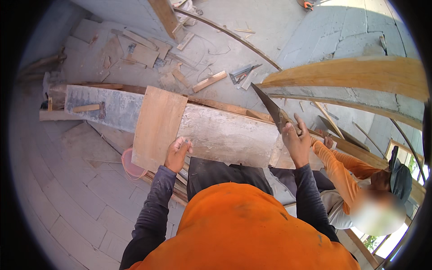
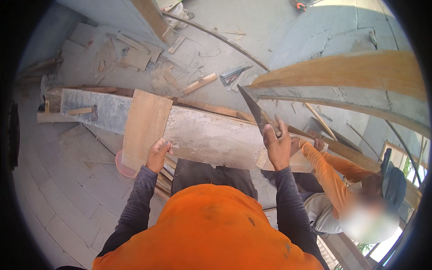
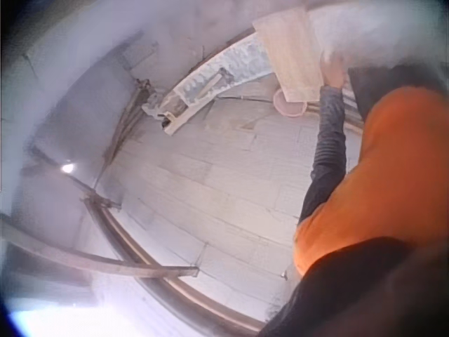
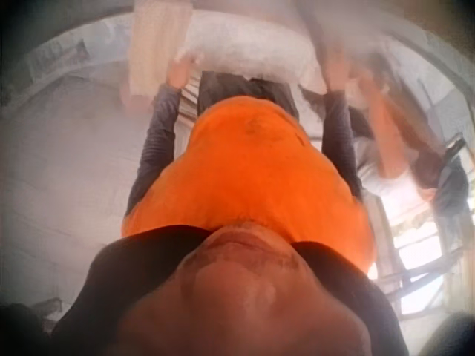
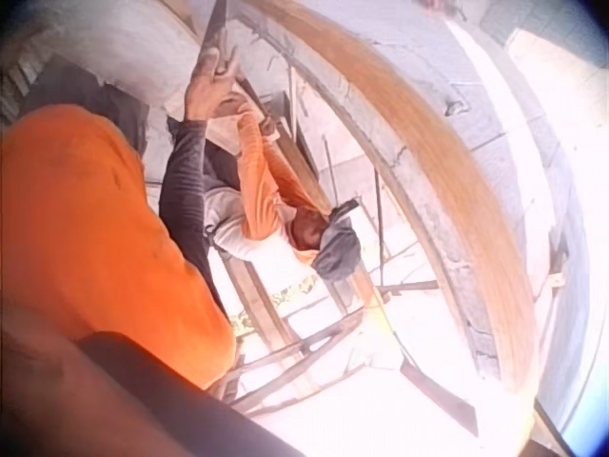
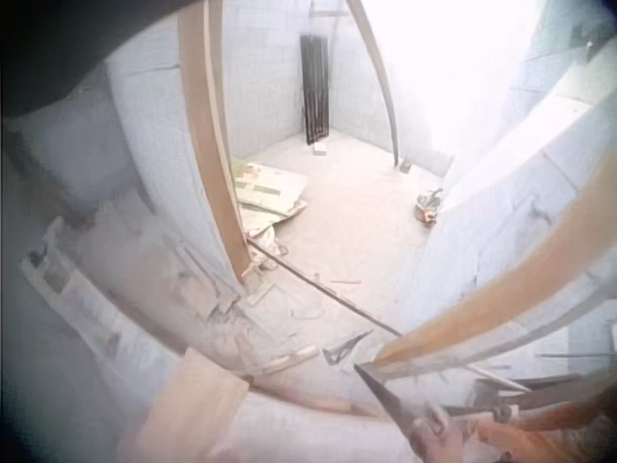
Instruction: The person uses a saw to cut a wooden plank and then uses the head of a small axe to strike and shape wooden components into a larger frame structure.
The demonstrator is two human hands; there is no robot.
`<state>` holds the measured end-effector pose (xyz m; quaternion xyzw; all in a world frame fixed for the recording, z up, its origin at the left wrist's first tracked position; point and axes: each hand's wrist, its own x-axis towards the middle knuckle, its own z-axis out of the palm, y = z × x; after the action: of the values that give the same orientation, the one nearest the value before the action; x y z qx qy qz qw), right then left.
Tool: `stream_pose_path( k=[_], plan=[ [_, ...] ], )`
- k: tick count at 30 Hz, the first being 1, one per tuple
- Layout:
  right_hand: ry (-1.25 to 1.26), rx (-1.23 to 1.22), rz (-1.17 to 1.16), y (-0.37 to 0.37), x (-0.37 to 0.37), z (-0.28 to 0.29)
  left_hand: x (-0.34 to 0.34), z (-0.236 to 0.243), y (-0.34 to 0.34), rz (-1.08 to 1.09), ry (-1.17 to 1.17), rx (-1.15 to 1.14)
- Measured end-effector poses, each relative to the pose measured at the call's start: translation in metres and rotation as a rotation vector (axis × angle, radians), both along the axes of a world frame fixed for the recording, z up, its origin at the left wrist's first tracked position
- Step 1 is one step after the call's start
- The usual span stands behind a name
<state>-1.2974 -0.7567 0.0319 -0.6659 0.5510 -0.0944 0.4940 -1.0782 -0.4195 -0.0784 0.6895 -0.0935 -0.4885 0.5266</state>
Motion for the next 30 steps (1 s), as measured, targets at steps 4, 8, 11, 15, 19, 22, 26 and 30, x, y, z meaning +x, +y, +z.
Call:
stream_pose_path(
  k=[4, 8, 11, 15, 19, 22, 26, 30],
  plan=[
    [-0.262, 0.122, -0.176, 0.008, -0.016, 0.007, -0.001, 0.029, -0.013, -0.181, -0.127, 0.104],
    [-0.385, 0.227, -0.073, 0.017, -0.010, 0.018, -0.055, 0.035, -0.019, -0.022, -0.135, 0.018],
    [-0.444, 0.359, 0.114, 0.020, -0.012, 0.029, -0.110, 0.051, -0.008, 0.149, -0.090, -0.043],
    [-0.555, 0.589, 0.295, 0.016, -0.030, 0.030, -0.183, 0.073, 0.006, 0.266, -0.109, -0.075],
    [-0.398, 0.536, 0.606, 0.037, -0.034, 0.042, -0.230, 0.119, 0.017, 0.484, -0.517, 0.017],
    [-0.277, 0.556, 0.845, 0.082, -0.023, 0.056, -0.240, 0.130, 0.025, 0.532, -0.950, 0.079],
    [-0.063, 0.504, 1.277, 0.173, -0.016, 0.062, -0.248, 0.116, 0.047, 0.839, -0.844, 0.140],
    [-0.143, 0.409, 1.559, 0.254, -0.016, 0.037, -0.261, 0.088, 0.103, 1.117, -0.624, 0.173]
  ],
)
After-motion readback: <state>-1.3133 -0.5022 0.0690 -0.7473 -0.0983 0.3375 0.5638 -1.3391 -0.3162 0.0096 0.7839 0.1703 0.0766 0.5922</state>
